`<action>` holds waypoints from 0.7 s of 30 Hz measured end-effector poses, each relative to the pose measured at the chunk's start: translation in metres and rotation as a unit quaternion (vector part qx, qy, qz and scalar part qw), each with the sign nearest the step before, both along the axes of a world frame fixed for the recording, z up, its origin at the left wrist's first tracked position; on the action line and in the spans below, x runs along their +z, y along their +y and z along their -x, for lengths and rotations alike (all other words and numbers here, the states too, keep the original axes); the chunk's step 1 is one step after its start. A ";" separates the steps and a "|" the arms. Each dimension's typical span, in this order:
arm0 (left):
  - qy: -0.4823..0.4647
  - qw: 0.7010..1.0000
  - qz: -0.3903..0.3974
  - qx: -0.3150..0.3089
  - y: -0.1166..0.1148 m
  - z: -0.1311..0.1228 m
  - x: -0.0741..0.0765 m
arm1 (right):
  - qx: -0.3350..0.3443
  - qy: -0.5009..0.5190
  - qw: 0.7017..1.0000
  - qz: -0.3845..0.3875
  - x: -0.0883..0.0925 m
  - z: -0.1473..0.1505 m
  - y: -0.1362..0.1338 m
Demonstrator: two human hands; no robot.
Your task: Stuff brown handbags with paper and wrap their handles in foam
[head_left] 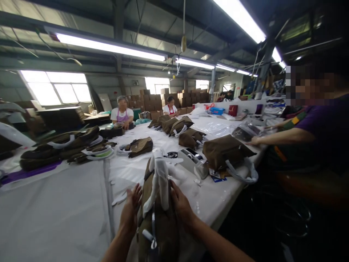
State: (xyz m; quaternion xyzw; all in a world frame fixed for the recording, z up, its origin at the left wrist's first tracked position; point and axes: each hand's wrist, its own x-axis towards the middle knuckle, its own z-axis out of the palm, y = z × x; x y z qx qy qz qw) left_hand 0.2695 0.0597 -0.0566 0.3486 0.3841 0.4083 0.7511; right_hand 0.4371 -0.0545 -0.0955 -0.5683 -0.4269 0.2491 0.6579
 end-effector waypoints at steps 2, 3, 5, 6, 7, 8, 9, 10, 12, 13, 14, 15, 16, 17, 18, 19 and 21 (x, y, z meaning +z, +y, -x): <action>0.011 0.999 0.034 0.026 0.011 0.008 -0.004 | -0.035 0.004 0.999 0.015 -0.007 -0.006 -0.012; 0.009 0.999 0.043 0.032 0.016 0.010 -0.006 | -0.046 0.008 0.999 0.021 -0.009 -0.007 -0.015; 0.003 0.998 0.048 0.034 0.022 0.010 -0.009 | -0.056 0.015 0.998 0.027 -0.010 -0.008 -0.017; 0.003 0.998 0.049 0.035 0.023 0.008 -0.011 | -0.057 0.017 0.998 0.028 -0.010 -0.007 -0.016; 0.006 0.998 0.053 0.035 0.023 0.006 -0.013 | -0.058 0.017 0.998 0.029 -0.009 -0.007 -0.015; 0.010 0.998 0.057 0.034 0.023 0.004 -0.015 | -0.057 0.017 0.998 0.030 -0.008 -0.006 -0.015; 0.012 0.998 0.061 0.034 0.022 0.002 -0.017 | -0.056 0.016 0.998 0.031 -0.007 -0.006 -0.014; 0.014 0.997 0.063 0.034 0.021 0.001 -0.019 | -0.052 0.016 0.998 0.032 -0.007 -0.006 -0.014; 0.014 0.997 0.062 0.041 0.021 0.000 -0.020 | -0.044 0.017 0.998 0.034 -0.006 -0.006 -0.014; 0.014 0.997 0.060 0.044 0.020 0.001 -0.020 | -0.041 0.018 0.998 0.035 -0.006 -0.006 -0.015; 0.015 0.997 0.060 0.048 0.020 0.002 -0.020 | -0.038 0.018 0.998 0.037 -0.006 -0.007 -0.015; 0.017 0.997 0.060 0.051 0.019 0.002 -0.019 | -0.037 0.019 0.998 0.038 -0.007 -0.007 -0.015; 0.019 0.996 0.062 0.053 0.019 0.002 -0.019 | -0.037 0.018 0.998 0.039 -0.007 -0.007 -0.016; 0.021 0.996 0.065 0.052 0.018 0.002 -0.018 | -0.037 0.017 0.998 0.040 -0.008 -0.008 -0.015; 0.022 0.996 0.068 0.050 0.017 0.002 -0.018 | -0.036 0.016 0.998 0.040 -0.008 -0.008 -0.015; 0.022 0.996 0.071 0.047 0.016 0.001 -0.017 | -0.034 0.015 0.998 0.041 -0.009 -0.009 -0.015; 0.020 0.996 0.072 0.040 0.014 0.000 -0.016 | -0.029 0.012 0.999 0.042 -0.010 -0.010 -0.016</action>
